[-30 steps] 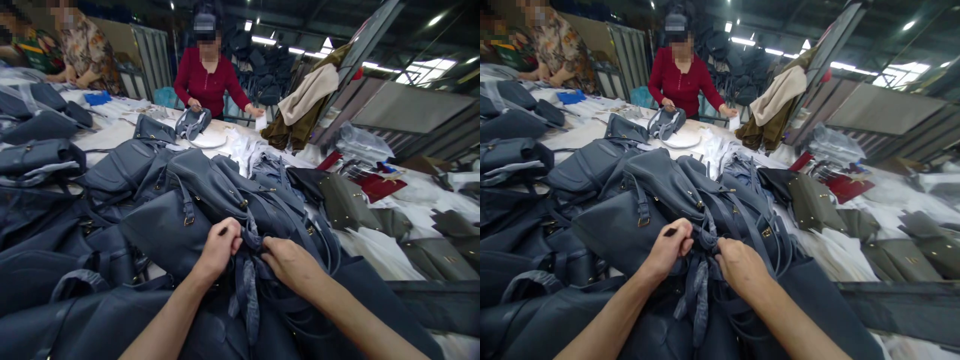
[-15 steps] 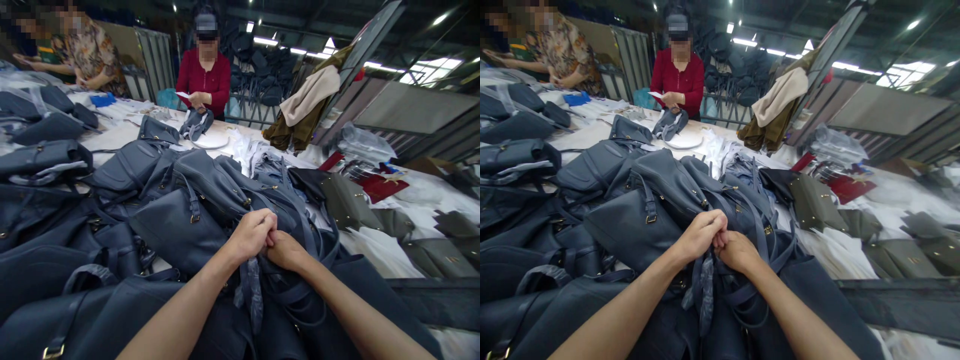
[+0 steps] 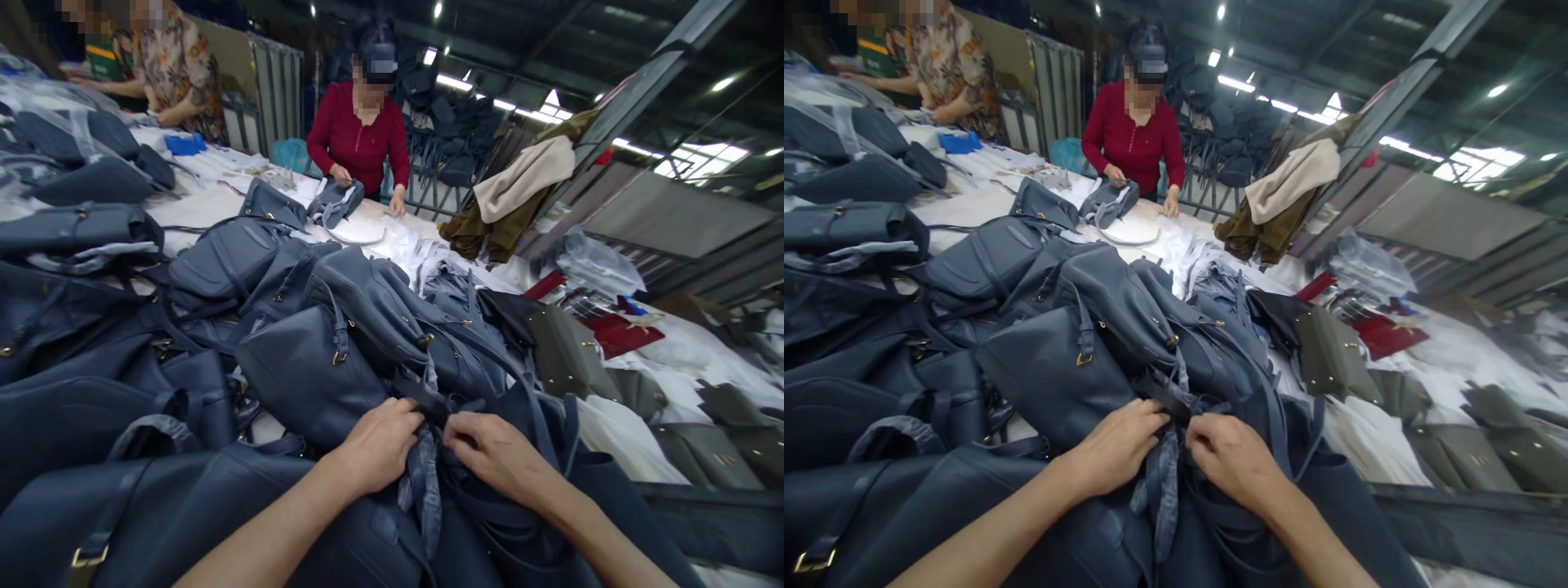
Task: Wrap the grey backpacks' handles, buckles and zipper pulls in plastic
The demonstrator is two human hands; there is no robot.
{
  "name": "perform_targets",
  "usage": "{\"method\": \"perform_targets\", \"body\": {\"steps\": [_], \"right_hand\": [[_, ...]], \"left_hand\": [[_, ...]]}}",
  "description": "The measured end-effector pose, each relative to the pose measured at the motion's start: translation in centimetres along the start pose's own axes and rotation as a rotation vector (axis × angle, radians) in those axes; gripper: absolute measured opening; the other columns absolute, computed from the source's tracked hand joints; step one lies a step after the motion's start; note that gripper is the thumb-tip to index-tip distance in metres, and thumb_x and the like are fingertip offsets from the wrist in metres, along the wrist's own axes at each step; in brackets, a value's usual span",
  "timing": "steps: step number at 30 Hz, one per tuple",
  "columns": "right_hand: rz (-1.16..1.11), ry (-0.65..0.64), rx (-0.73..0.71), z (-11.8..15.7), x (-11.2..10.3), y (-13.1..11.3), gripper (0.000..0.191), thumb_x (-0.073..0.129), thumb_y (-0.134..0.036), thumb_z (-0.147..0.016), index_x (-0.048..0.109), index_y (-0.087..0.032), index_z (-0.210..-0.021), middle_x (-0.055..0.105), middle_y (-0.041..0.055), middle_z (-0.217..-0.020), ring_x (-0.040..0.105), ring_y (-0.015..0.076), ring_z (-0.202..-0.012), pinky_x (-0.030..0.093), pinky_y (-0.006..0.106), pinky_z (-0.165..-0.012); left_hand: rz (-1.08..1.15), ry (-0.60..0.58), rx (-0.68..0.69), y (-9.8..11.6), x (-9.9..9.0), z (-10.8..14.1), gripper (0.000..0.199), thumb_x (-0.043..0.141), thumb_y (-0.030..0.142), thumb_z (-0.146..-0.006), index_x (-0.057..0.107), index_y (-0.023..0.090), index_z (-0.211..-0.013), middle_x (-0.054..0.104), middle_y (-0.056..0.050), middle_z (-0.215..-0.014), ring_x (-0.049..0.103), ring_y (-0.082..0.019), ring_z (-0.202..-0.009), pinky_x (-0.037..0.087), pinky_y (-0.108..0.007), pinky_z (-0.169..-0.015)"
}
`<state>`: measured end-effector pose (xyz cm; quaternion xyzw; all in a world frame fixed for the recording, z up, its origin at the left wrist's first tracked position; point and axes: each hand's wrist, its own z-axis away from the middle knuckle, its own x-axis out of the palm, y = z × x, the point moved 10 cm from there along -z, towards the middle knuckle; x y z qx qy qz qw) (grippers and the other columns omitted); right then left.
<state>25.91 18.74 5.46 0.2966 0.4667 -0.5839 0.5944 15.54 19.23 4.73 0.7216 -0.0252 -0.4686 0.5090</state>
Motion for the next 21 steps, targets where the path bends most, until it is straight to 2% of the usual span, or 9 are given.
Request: {"method": "perform_targets", "body": {"steps": [2, 4, 5, 8, 11, 15, 18, 21], "right_hand": [[-0.032, 0.003, -0.032, 0.1, 0.1, -0.5, 0.026, 0.046, -0.018, -0.088, 0.069, -0.024, -0.099, 0.073, 0.0035, -0.1, 0.067, 0.0198, -0.095, 0.045, 0.028, -0.083], [-0.034, 0.036, 0.035, -0.1, 0.1, 0.0, 0.031, 0.043, -0.02, -0.09, 0.066, -0.021, -0.111, 0.072, 0.0083, -0.11, 0.065, 0.0232, -0.103, 0.044, 0.033, -0.088], [-0.029, 0.046, 0.079, -0.3, 0.1, 0.3, 0.032, 0.042, -0.02, -0.091, 0.066, -0.02, -0.111, 0.072, 0.0098, -0.11, 0.065, 0.0247, -0.103, 0.044, 0.034, -0.087], [-0.066, 0.044, 0.147, -1.3, 0.5, 0.5, 0.024, 0.046, -0.023, -0.088, 0.069, -0.02, -0.095, 0.074, 0.0089, -0.096, 0.067, 0.0251, -0.094, 0.044, 0.033, -0.078], [-0.15, 0.04, 0.216, -2.8, 1.2, 0.8, 0.014, 0.057, -0.03, -0.081, 0.066, -0.02, -0.075, 0.071, 0.0064, -0.083, 0.066, 0.0239, -0.085, 0.042, 0.03, -0.071], [-0.325, 0.075, 0.335, -4.4, 2.3, 2.1, 0.016, 0.065, -0.02, -0.069, 0.054, -0.019, -0.058, 0.06, 0.0018, -0.066, 0.06, 0.0199, -0.072, 0.037, 0.027, -0.061], [-0.556, 0.052, 0.394, -4.3, 3.6, 2.6, 0.023, 0.063, -0.021, -0.07, 0.045, -0.021, -0.056, 0.044, -0.0055, -0.052, 0.048, 0.0122, -0.053, 0.033, 0.024, -0.051], [-0.797, -0.001, 0.429, -3.5, 4.6, 2.7, 0.022, 0.059, -0.031, -0.075, 0.043, -0.022, -0.062, 0.035, -0.0099, -0.05, 0.036, 0.0081, -0.043, 0.029, 0.021, -0.044]], "left_hand": [[-0.098, 0.053, -0.014, 0.0, -0.2, -0.3, 0.035, 0.043, 0.003, -0.083, 0.062, 0.015, -0.11, 0.065, -0.012, -0.113, 0.058, -0.027, -0.1, 0.049, -0.04, -0.09], [-0.091, 0.099, 0.013, 0.2, -0.8, -0.5, 0.046, 0.04, -0.001, -0.082, 0.057, 0.019, -0.12, 0.064, -0.01, -0.118, 0.057, -0.024, -0.1, 0.049, -0.037, -0.09], [-0.078, 0.117, 0.041, 0.3, -1.1, -0.6, 0.05, 0.039, -0.002, -0.082, 0.055, 0.021, -0.123, 0.063, -0.008, -0.122, 0.057, -0.023, -0.1, 0.049, -0.036, -0.09], [-0.073, 0.159, 0.121, 0.6, -1.5, -0.5, 0.052, 0.037, -0.002, -0.084, 0.055, 0.023, -0.125, 0.062, -0.005, -0.126, 0.057, -0.021, -0.099, 0.049, -0.033, -0.089], [-0.086, 0.208, 0.151, 0.0, -1.2, -0.3, 0.047, 0.039, 0.001, -0.086, 0.059, 0.023, -0.122, 0.062, -0.005, -0.127, 0.057, -0.021, -0.102, 0.049, -0.033, -0.091], [-0.087, 0.302, 0.115, -1.7, -0.4, -0.1, 0.039, 0.042, 0.003, -0.087, 0.065, 0.018, -0.115, 0.059, -0.007, -0.133, 0.058, -0.022, -0.103, 0.049, -0.036, -0.093], [-0.069, 0.335, 0.103, -2.5, -0.1, 0.1, 0.035, 0.043, 0.006, -0.089, 0.068, 0.017, -0.11, 0.057, -0.01, -0.136, 0.057, -0.023, -0.11, 0.048, -0.038, -0.097], [-0.064, 0.342, 0.106, -2.8, -0.1, 0.4, 0.03, 0.046, 0.008, -0.09, 0.07, 0.019, -0.104, 0.058, -0.009, -0.135, 0.057, -0.023, -0.113, 0.047, -0.039, -0.099]]}}
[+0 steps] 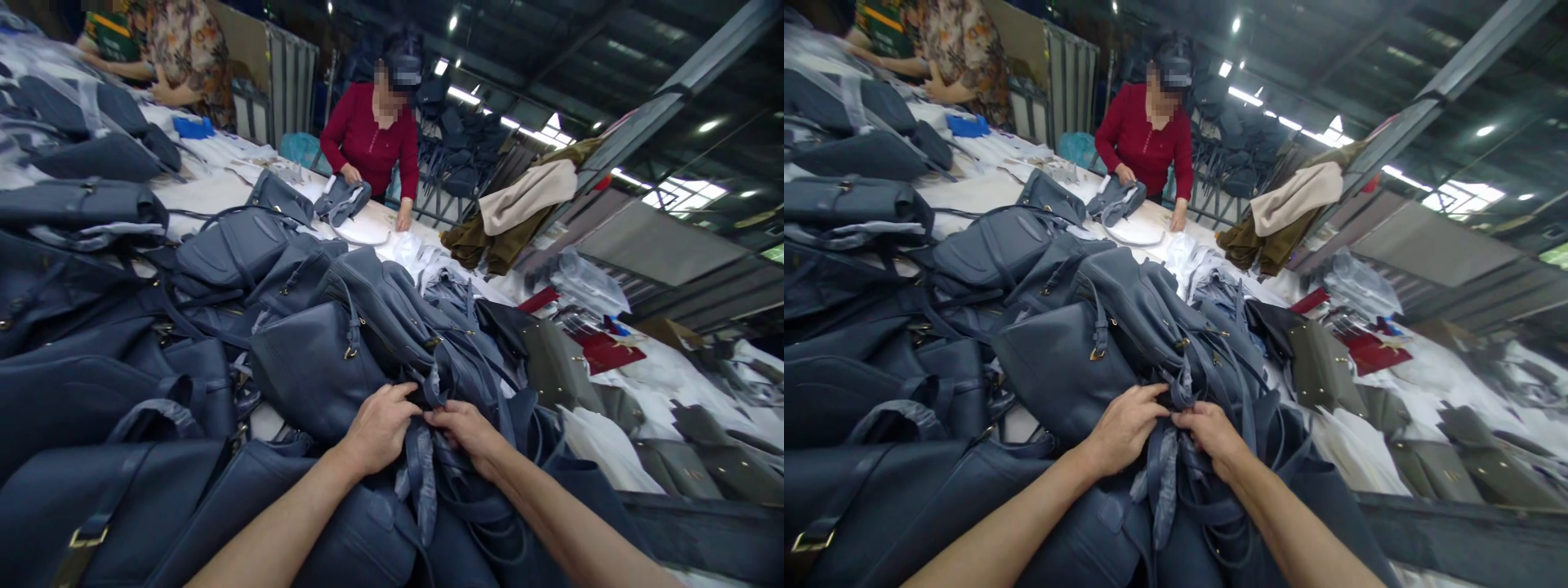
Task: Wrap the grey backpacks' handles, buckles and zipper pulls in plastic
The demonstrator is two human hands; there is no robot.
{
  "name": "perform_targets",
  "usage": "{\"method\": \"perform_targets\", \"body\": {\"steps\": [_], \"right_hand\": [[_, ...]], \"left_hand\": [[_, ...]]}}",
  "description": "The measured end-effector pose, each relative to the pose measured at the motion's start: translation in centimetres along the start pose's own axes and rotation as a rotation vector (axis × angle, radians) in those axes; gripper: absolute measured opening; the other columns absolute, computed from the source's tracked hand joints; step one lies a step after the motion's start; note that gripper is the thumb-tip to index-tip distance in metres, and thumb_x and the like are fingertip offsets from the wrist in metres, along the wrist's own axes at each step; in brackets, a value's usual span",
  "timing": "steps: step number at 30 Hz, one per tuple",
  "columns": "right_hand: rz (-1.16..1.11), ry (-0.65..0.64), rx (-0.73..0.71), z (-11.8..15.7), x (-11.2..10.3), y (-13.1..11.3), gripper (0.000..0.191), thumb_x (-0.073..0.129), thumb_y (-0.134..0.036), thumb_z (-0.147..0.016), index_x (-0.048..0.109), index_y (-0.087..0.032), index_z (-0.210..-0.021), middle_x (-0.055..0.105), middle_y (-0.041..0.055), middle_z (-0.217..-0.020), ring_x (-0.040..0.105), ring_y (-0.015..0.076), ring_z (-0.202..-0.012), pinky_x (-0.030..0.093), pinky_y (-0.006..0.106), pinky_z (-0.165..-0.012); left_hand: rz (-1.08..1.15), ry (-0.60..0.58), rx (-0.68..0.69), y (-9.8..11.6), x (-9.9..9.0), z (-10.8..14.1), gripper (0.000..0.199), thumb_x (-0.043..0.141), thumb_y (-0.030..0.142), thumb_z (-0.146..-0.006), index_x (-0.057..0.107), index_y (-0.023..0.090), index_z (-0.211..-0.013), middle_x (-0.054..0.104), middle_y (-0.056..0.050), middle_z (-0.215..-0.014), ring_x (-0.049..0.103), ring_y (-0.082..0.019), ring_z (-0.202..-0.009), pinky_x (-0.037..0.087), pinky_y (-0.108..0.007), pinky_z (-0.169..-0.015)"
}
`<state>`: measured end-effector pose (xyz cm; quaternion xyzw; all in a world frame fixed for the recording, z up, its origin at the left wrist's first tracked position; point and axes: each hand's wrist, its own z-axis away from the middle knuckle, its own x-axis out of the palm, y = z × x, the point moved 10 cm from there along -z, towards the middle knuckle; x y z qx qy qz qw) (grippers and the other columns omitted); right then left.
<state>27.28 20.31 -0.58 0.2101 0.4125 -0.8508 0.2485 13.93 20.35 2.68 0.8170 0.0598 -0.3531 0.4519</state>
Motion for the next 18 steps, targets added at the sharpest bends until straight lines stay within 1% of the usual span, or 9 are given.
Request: {"method": "perform_targets", "body": {"steps": [2, 4, 6, 8, 11, 15, 18], "right_hand": [[-0.095, -0.074, 0.051, 0.5, 0.4, 0.5, 0.026, 0.063, -0.036, -0.074, 0.043, -0.022, -0.063, 0.034, -0.0113, -0.05, 0.031, 0.0064, -0.041, 0.025, 0.02, -0.041], [-0.141, -0.153, 0.112, 0.9, 0.7, 0.8, 0.032, 0.069, -0.039, -0.071, 0.044, -0.021, -0.061, 0.034, -0.0116, -0.047, 0.028, 0.005, -0.038, 0.021, 0.019, -0.038], [-0.154, -0.202, 0.159, 1.2, 0.8, 1.1, 0.034, 0.071, -0.039, -0.073, 0.047, -0.02, -0.06, 0.038, -0.0104, -0.046, 0.03, 0.0045, -0.037, 0.022, 0.018, -0.037], [-0.156, -0.204, 0.186, 1.2, 0.7, 1.3, 0.032, 0.07, -0.037, -0.077, 0.05, -0.018, -0.061, 0.042, -0.0084, -0.047, 0.035, 0.0047, -0.039, 0.027, 0.016, -0.039], [-0.155, -0.161, 0.199, 1.0, 0.3, 1.7, 0.029, 0.068, -0.034, -0.083, 0.052, -0.017, -0.065, 0.047, -0.0072, -0.051, 0.04, 0.0048, -0.043, 0.031, 0.015, -0.042], [-0.147, -0.15, 0.177, 1.1, 0.1, 1.5, 0.028, 0.075, -0.031, -0.078, 0.055, -0.017, -0.064, 0.048, -0.0076, -0.05, 0.043, 0.0058, -0.045, 0.032, 0.015, -0.043], [-0.165, -0.155, 0.182, 1.4, 0.2, 1.0, 0.026, 0.077, -0.024, -0.075, 0.055, -0.016, -0.061, 0.052, -0.0059, -0.052, 0.045, 0.0059, -0.047, 0.035, 0.015, -0.046]], "left_hand": [[-0.003, -0.007, 0.007, -0.1, -0.1, 0.0, 0.026, 0.05, 0.009, -0.088, 0.071, 0.018, -0.1, 0.057, -0.01, -0.135, 0.057, -0.023, -0.114, 0.047, -0.039, -0.1], [-0.003, -0.016, 0.014, -0.1, -0.2, 0.0, 0.023, 0.053, 0.01, -0.087, 0.071, 0.018, -0.099, 0.058, -0.01, -0.133, 0.056, -0.023, -0.115, 0.046, -0.038, -0.101], [0.003, -0.023, 0.021, 0.0, -0.3, -0.1, 0.02, 0.056, 0.013, -0.087, 0.071, 0.018, -0.1, 0.057, -0.01, -0.133, 0.056, -0.022, -0.116, 0.046, -0.037, -0.101], [0.014, -0.023, 0.015, 0.0, -0.4, -0.1, 0.018, 0.058, 0.015, -0.086, 0.07, 0.018, -0.098, 0.055, -0.01, -0.135, 0.056, -0.023, -0.115, 0.047, -0.037, -0.101], [0.035, -0.013, -0.004, -0.2, -0.5, -0.1, 0.017, 0.059, 0.015, -0.085, 0.07, 0.017, -0.097, 0.05, -0.012, -0.14, 0.054, -0.024, -0.117, 0.045, -0.039, -0.103], [0.054, -0.013, 0.004, -0.2, -0.6, 0.0, 0.018, 0.063, 0.016, -0.081, 0.069, 0.017, -0.098, 0.05, -0.011, -0.139, 0.054, -0.024, -0.116, 0.045, -0.038, -0.103], [0.058, -0.022, 0.008, -0.2, -0.6, 0.1, 0.023, 0.068, 0.016, -0.077, 0.069, 0.016, -0.1, 0.048, -0.012, -0.141, 0.055, -0.026, -0.115, 0.047, -0.038, -0.101]]}}
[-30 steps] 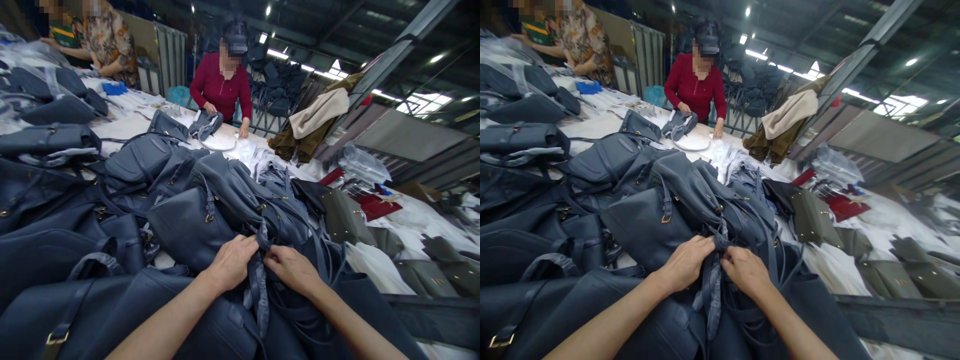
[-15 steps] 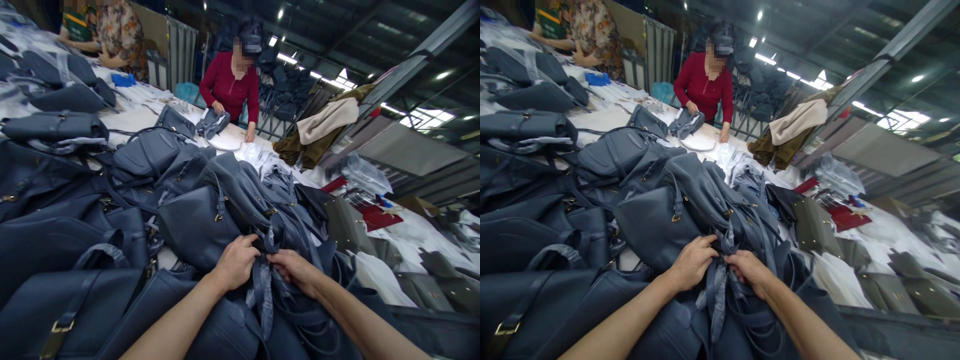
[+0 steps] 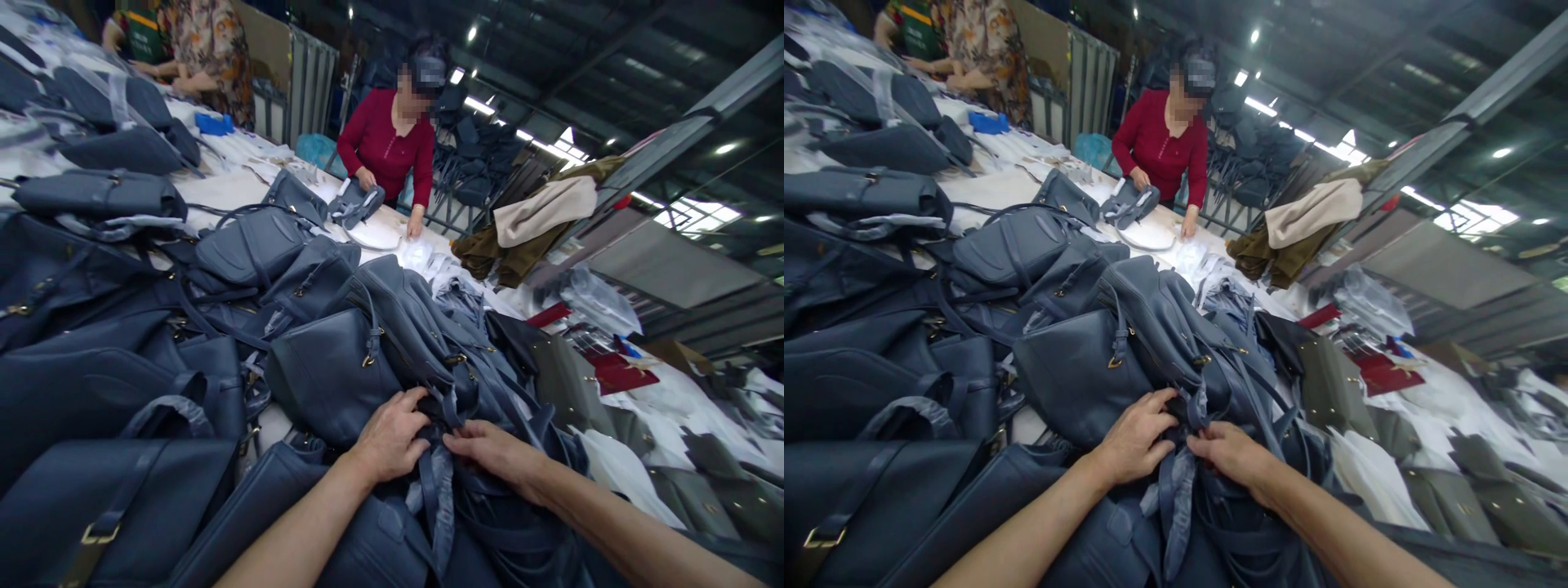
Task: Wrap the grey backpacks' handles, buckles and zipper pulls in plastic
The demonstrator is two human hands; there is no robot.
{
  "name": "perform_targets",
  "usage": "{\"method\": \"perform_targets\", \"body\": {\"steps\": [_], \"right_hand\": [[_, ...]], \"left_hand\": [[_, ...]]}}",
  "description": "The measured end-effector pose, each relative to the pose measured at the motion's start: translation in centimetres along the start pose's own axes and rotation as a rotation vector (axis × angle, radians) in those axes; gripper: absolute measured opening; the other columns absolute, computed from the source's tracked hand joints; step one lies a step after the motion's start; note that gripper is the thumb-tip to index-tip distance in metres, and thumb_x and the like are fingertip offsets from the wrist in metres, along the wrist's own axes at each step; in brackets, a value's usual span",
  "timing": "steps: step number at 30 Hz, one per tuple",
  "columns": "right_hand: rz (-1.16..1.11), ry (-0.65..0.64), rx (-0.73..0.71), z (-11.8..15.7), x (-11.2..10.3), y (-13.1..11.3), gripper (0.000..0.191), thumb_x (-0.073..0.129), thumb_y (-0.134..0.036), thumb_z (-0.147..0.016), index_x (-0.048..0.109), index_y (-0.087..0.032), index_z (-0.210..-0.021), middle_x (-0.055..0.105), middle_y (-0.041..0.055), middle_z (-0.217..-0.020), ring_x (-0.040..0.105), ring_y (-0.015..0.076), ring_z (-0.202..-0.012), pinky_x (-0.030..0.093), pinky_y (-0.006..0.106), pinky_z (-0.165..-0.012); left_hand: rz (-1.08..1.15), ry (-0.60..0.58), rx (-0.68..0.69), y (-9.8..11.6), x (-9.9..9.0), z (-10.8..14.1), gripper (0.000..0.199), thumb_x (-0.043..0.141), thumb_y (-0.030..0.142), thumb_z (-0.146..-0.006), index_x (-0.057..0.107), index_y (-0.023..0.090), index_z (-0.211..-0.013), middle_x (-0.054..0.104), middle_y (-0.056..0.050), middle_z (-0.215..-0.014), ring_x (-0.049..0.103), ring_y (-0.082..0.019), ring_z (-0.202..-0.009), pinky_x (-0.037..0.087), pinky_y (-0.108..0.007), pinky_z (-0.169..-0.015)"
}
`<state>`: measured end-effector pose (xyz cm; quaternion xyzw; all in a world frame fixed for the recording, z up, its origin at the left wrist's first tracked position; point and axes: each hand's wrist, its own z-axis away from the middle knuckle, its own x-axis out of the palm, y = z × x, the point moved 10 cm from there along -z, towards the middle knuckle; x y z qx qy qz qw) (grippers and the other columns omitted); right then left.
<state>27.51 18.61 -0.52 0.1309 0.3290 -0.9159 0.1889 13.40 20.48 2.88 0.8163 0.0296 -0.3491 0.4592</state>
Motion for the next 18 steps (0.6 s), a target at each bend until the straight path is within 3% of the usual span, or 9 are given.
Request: {"method": "perform_targets", "body": {"steps": [3, 7, 11, 14, 18], "right_hand": [[-0.06, 0.008, 0.041, 0.2, 0.3, 0.0, 0.021, 0.065, -0.021, -0.083, 0.056, -0.015, -0.065, 0.052, -0.0047, -0.055, 0.044, 0.0052, -0.045, 0.035, 0.014, -0.045], [-0.127, -0.017, 0.093, 0.6, 0.8, 0.5, 0.027, 0.05, -0.025, -0.091, 0.048, -0.018, -0.065, 0.036, -0.0099, -0.047, 0.025, 0.0039, -0.034, 0.02, 0.015, -0.036], [-0.125, -0.079, 0.089, 0.9, 1.0, 0.6, 0.028, 0.063, -0.031, -0.084, 0.049, -0.019, -0.063, 0.027, -0.013, -0.041, 0.016, 0.0036, -0.034, 0.012, 0.016, -0.034], [-0.168, -0.108, 0.027, 0.9, 1.1, 0.1, 0.029, 0.067, -0.038, -0.078, 0.052, -0.017, -0.066, 0.035, -0.0112, -0.046, 0.021, 0.0029, -0.036, 0.02, 0.016, -0.037], [-0.209, -0.12, -0.075, 1.4, 1.4, -0.4, 0.038, 0.074, -0.048, -0.066, 0.054, -0.017, -0.073, 0.054, -0.0052, -0.064, 0.029, 0.0019, -0.039, 0.028, 0.017, -0.037]], "left_hand": [[0.018, 0.01, -0.02, -0.3, 0.1, 0.2, 0.025, 0.069, 0.014, -0.076, 0.069, 0.016, -0.101, 0.044, -0.013, -0.144, 0.054, -0.027, -0.116, 0.046, -0.04, -0.102], [0.089, 0.026, 0.0, -0.7, 0.0, 0.5, 0.02, 0.066, 0.012, -0.078, 0.068, 0.017, -0.097, 0.046, -0.012, -0.143, 0.055, -0.024, -0.116, 0.045, -0.039, -0.103], [0.134, 0.052, 0.044, -0.6, -0.7, 0.8, 0.021, 0.055, 0.006, -0.083, 0.068, 0.017, -0.096, 0.051, -0.009, -0.14, 0.055, -0.02, -0.117, 0.045, -0.034, -0.103], [-0.023, 0.0, 0.026, 0.0, -0.6, 0.2, 0.02, 0.052, 0.009, -0.088, 0.068, 0.017, -0.096, 0.056, -0.008, -0.135, 0.055, -0.02, -0.115, 0.047, -0.031, -0.1], [-0.29, -0.127, -0.002, 1.0, -0.3, -2.0, 0.018, 0.05, 0.015, -0.09, 0.068, 0.014, -0.093, 0.062, -0.011, -0.117, 0.059, -0.022, -0.098, 0.053, -0.035, -0.088]]}}
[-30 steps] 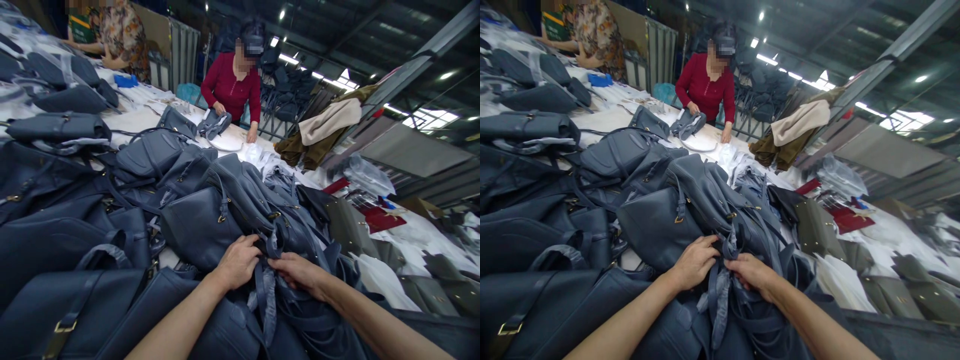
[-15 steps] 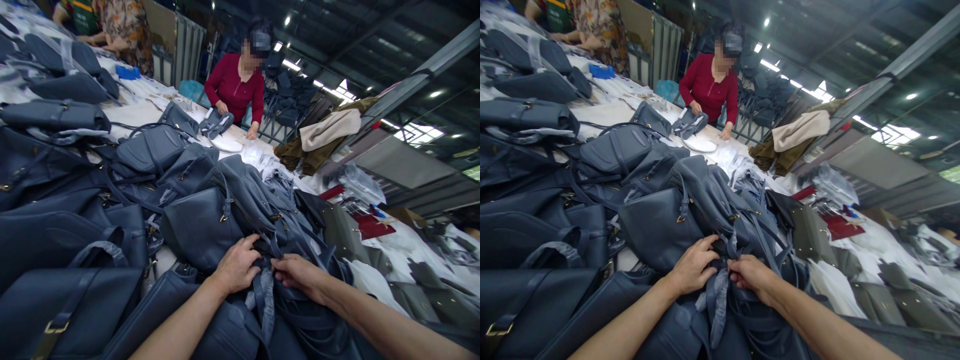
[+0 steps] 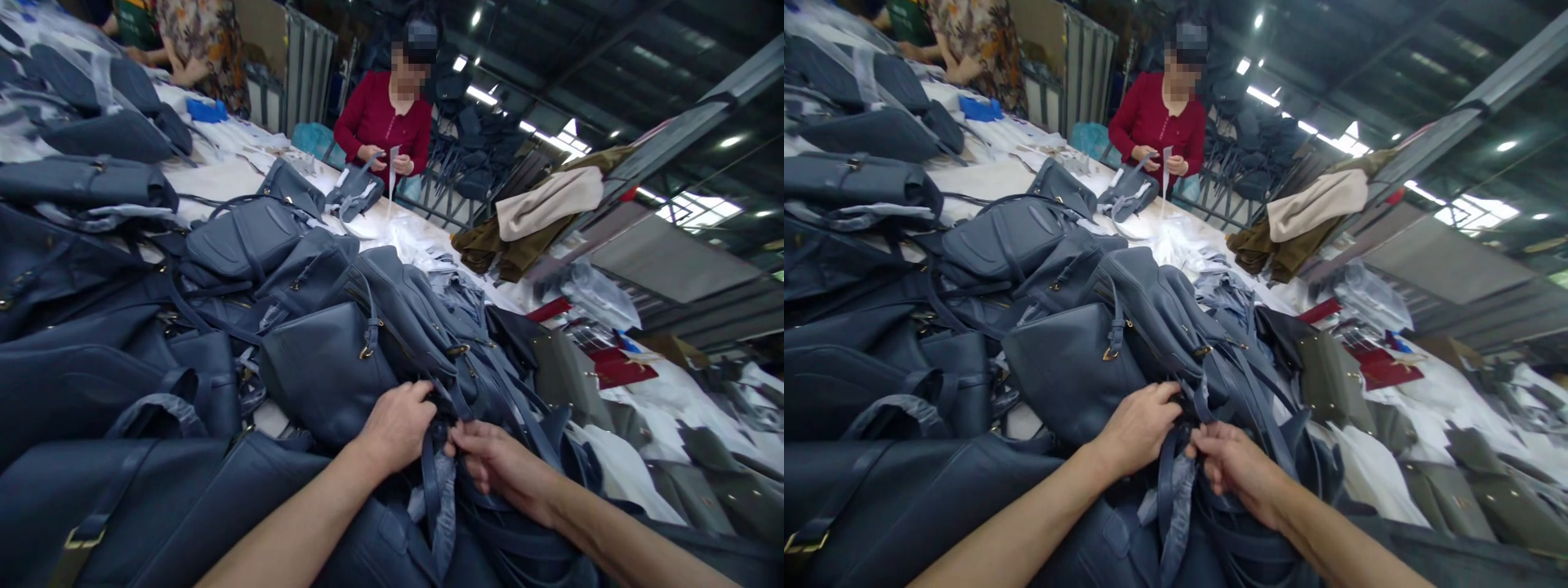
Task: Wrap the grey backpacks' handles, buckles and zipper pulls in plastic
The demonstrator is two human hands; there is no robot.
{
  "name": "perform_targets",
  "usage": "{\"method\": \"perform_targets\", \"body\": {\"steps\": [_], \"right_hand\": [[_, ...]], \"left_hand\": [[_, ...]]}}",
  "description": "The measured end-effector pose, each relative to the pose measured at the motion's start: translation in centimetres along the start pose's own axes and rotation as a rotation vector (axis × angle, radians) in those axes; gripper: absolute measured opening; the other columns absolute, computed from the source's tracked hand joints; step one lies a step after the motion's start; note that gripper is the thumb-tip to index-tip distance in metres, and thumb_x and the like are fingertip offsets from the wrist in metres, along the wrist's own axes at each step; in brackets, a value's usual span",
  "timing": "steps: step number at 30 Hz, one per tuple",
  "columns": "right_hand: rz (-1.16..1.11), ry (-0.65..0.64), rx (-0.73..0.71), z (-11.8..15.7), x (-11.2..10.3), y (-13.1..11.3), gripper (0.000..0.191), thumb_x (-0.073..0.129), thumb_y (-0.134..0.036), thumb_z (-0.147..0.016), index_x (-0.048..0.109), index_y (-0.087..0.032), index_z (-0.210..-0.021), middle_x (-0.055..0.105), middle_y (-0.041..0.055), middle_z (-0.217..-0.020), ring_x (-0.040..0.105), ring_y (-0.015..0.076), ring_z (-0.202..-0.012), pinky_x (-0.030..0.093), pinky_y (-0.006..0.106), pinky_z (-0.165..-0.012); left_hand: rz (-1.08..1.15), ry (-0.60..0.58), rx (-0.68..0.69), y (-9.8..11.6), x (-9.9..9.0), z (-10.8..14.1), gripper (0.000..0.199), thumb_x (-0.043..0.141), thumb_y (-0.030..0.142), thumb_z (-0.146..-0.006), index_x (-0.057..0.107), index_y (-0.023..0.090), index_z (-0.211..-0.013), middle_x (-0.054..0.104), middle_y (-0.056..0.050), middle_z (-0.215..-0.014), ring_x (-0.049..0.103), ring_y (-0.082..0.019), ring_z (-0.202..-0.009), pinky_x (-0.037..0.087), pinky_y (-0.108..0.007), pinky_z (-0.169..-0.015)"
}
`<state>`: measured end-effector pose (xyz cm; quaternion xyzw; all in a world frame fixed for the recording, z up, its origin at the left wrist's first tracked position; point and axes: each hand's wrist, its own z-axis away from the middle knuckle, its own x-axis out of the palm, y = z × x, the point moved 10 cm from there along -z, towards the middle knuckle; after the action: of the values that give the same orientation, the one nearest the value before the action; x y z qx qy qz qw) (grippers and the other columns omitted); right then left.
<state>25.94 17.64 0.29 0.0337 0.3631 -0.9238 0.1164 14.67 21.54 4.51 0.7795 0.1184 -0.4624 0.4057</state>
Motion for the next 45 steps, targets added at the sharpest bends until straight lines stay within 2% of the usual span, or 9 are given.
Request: {"method": "perform_targets", "body": {"steps": [9, 21, 26, 29, 32, 36, 38, 41, 45], "right_hand": [[0.182, -0.002, -0.265, 1.7, 1.4, 0.0, 0.051, 0.065, -0.068, -0.067, 0.051, -0.02, -0.073, 0.037, -0.0113, -0.051, 0.024, 0.0021, -0.031, 0.02, 0.02, -0.031], [0.061, 0.021, -0.22, 1.7, 0.5, -0.1, 0.041, 0.061, -0.058, -0.069, 0.052, -0.018, -0.074, 0.048, -0.0077, -0.056, 0.025, 0.0023, -0.033, 0.032, 0.019, -0.032], [0.11, 0.069, -0.189, 1.8, -0.2, -0.6, 0.033, 0.059, -0.039, -0.073, 0.053, -0.019, -0.097, 0.061, -0.0031, -0.071, 0.038, 0.0062, -0.035, 0.041, 0.023, -0.038], [-0.075, 0.025, -0.145, 2.2, 0.1, -0.3, 0.022, 0.061, -0.031, -0.068, 0.055, -0.019, -0.085, 0.056, -0.0045, -0.065, 0.039, 0.0064, -0.039, 0.046, 0.025, -0.046], [-0.207, -0.011, -0.146, 2.8, 0.3, 0.2, 0.016, 0.063, -0.029, -0.064, 0.056, -0.018, -0.073, 0.051, -0.0062, -0.061, 0.039, 0.0056, -0.044, 0.047, 0.026, -0.054], [-0.159, -0.08, -0.241, 3.8, 0.7, 0.4, 0.028, 0.063, -0.025, -0.068, 0.064, -0.016, -0.094, 0.052, -0.0064, -0.061, 0.048, 0.0088, -0.051, 0.046, 0.028, -0.064], [-0.194, -0.099, -0.239, 4.0, 0.7, 0.7, 0.048, 0.064, -0.027, -0.069, 0.06, -0.015, -0.115, 0.057, -0.0052, -0.068, 0.049, 0.0088, -0.051, 0.046, 0.03, -0.065], [-0.243, -0.082, -0.225, 3.9, 0.3, 1.1, 0.077, 0.063, -0.026, -0.07, 0.038, -0.017, -0.142, 0.06, -0.0049, -0.072, 0.051, 0.0096, -0.05, 0.046, 0.029, -0.062], [-0.171, -0.001, -0.209, 3.8, -0.7, 1.4, 0.086, 0.053, -0.027, -0.079, 0.011, -0.012, -0.153, 0.06, -0.0065, -0.059, 0.058, 0.0136, -0.055, 0.046, 0.027, -0.063]], "left_hand": [[-0.155, 0.004, -0.057, 1.9, -0.2, -0.6, 0.016, 0.062, 0.025, -0.083, 0.072, 0.014, -0.077, 0.058, -0.013, -0.096, 0.052, -0.029, -0.097, 0.049, -0.043, -0.081], [-0.216, -0.023, 0.043, 2.5, 0.1, -0.5, 0.02, 0.047, 0.017, -0.092, 0.066, 0.013, -0.087, 0.06, -0.012, -0.1, 0.052, -0.027, -0.095, 0.047, -0.042, -0.081], [-0.015, 0.008, -0.062, 2.4, -0.3, -0.3, 0.02, 0.044, 0.012, -0.091, 0.062, 0.015, -0.1, 0.063, -0.008, -0.1, 0.058, -0.022, -0.091, 0.05, -0.038, -0.081], [0.162, 0.021, 0.092, 5.2, -2.7, -1.3, 0.028, 0.042, 0.007, -0.088, 0.066, 0.017, -0.1, 0.066, -0.006, -0.101, 0.062, -0.019, -0.094, 0.051, -0.034, -0.086], [0.333, 0.138, 0.334, 9.2, -7.8, -2.2, 0.035, 0.039, 0.004, -0.085, 0.067, 0.018, -0.101, 0.057, -0.008, -0.13, 0.055, -0.021, -0.117, 0.047, -0.037, -0.1], [0.254, 0.357, 0.142, 8.2, -11.9, -2.6, 0.035, 0.034, 0.006, -0.089, 0.065, 0.017, -0.101, 0.057, -0.01, -0.121, 0.059, -0.019, -0.106, 0.051, -0.034, -0.092], [0.14, 0.268, 0.043, 7.1, -10.0, -2.2, 0.029, 0.036, 0.009, -0.09, 0.064, 0.016, -0.097, 0.06, -0.008, -0.102, 0.061, -0.017, -0.091, 0.054, -0.031, -0.084], [0.036, -0.106, 0.082, 6.6, -3.4, -1.1, 0.026, 0.043, 0.009, -0.089, 0.062, 0.019, -0.104, 0.063, -0.005, -0.094, 0.064, -0.018, -0.084, 0.054, -0.028, -0.077], [-0.148, -0.41, 0.087, 6.3, 2.5, 0.3, 0.03, 0.047, 0.008, -0.086, 0.059, 0.018, -0.111, 0.065, -0.006, -0.095, 0.066, -0.022, -0.083, 0.056, -0.032, -0.073]]}}
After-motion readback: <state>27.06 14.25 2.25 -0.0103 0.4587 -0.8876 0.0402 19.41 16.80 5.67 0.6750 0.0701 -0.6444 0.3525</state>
